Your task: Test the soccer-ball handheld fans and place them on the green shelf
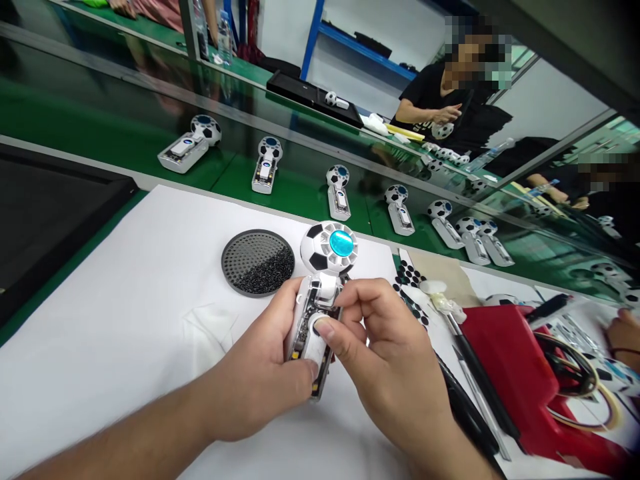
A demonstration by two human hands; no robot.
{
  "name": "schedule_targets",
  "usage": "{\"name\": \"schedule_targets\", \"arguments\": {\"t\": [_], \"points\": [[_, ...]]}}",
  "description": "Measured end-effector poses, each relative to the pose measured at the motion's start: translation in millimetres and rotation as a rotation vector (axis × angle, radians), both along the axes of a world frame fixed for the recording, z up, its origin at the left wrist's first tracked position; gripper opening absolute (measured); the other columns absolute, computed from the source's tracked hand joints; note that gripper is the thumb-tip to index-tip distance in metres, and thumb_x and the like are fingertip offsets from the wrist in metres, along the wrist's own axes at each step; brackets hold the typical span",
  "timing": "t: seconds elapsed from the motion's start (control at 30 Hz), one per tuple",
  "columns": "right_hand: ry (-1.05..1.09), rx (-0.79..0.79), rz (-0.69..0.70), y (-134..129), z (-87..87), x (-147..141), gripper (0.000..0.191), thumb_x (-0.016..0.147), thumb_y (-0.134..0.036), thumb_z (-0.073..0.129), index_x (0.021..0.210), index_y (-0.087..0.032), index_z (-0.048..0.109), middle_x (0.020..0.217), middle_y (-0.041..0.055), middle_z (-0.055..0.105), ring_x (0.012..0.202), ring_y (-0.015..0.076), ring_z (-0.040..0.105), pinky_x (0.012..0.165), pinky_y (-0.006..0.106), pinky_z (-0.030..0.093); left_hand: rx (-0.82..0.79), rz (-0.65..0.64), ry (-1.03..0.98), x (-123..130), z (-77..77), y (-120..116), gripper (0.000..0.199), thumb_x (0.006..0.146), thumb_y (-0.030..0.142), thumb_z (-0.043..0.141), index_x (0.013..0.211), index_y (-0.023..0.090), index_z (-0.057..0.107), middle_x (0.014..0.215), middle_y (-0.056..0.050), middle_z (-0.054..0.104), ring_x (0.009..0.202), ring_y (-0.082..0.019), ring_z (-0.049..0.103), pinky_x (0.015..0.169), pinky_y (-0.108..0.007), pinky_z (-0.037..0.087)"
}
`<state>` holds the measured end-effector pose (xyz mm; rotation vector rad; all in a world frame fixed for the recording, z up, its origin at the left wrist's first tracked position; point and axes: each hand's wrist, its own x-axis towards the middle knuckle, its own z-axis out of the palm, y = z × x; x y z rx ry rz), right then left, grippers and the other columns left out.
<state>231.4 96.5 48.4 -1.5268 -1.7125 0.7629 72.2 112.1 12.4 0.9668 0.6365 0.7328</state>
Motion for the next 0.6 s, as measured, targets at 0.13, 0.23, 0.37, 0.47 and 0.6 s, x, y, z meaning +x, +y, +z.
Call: {"name": "schedule_targets", "arguments": {"t": [0.13, 0.23, 0.37, 0.47, 0.6], "points": [[0.23, -0.174, -0.021, -1, -2.5, 1, 0.018, 0.091, -0.026, 0.062, 0.101, -0.028, 0.047, 0.065, -0.0087, 0.04, 0.057, 0.0101, 0.044, 0.053, 0.023, 0.039, -0.11, -0.013, -0.112, -1, -5.4, 0, 0.061, 0.077, 0.009, 0.052, 0.132, 0.032, 0.04, 0.094, 0.001, 0.055, 0.081, -0.017, 0.053, 0.071, -0.03, 0.046], [0.489, -0.268, 0.052, -1, -5.6, 1, 0.013, 0.097, -0.029, 0.054, 0.106, -0.029, 0.044, 0.072, -0.0065, 0.049, 0.063, 0.0129, 0.055, 0.06, 0.028, 0.049, -0.217, -0.007, -0.226, -1, -9.9, 0, 0.057, 0.081, 0.017, 0.053, 0.134, 0.033, 0.04, 0.099, -0.002, 0.06, 0.088, -0.02, 0.059, 0.073, -0.032, 0.049], [0.657, -0.277, 0.074, -2, -6.7, -3, 0.011, 0.098, -0.025, 0.052, 0.104, -0.028, 0.044, 0.072, -0.0062, 0.054, 0.062, 0.0135, 0.059, 0.061, 0.03, 0.052, -0.19, 0.034, -0.212, -2, -12.8, -2, 0.044, 0.088, 0.028, 0.055, 0.13, 0.031, 0.044, 0.091, -0.002, 0.065, 0.081, -0.02, 0.061, 0.069, -0.031, 0.05], [0.749, -0.286, 0.064, -2, -6.6, -6, 0.011, 0.097, -0.024, 0.053, 0.102, -0.028, 0.044, 0.069, -0.0068, 0.053, 0.058, 0.0125, 0.058, 0.056, 0.028, 0.051, -0.115, 0.048, -0.169, -3, -10.2, -3, 0.034, 0.092, 0.032, 0.056, 0.124, 0.028, 0.047, 0.082, -0.001, 0.065, 0.076, -0.018, 0.061, 0.065, -0.027, 0.049], [0.87, -0.287, -0.023, 3, -10.2, -5, 0.011, 0.095, -0.028, 0.054, 0.099, -0.028, 0.043, 0.066, -0.0071, 0.051, 0.054, 0.0133, 0.055, 0.046, 0.025, 0.048, -0.056, 0.07, -0.117, -1, -7.3, -3, 0.025, 0.093, 0.026, 0.053, 0.118, 0.025, 0.05, 0.094, -0.002, 0.064, 0.076, -0.018, 0.063, 0.065, -0.029, 0.051]]}}
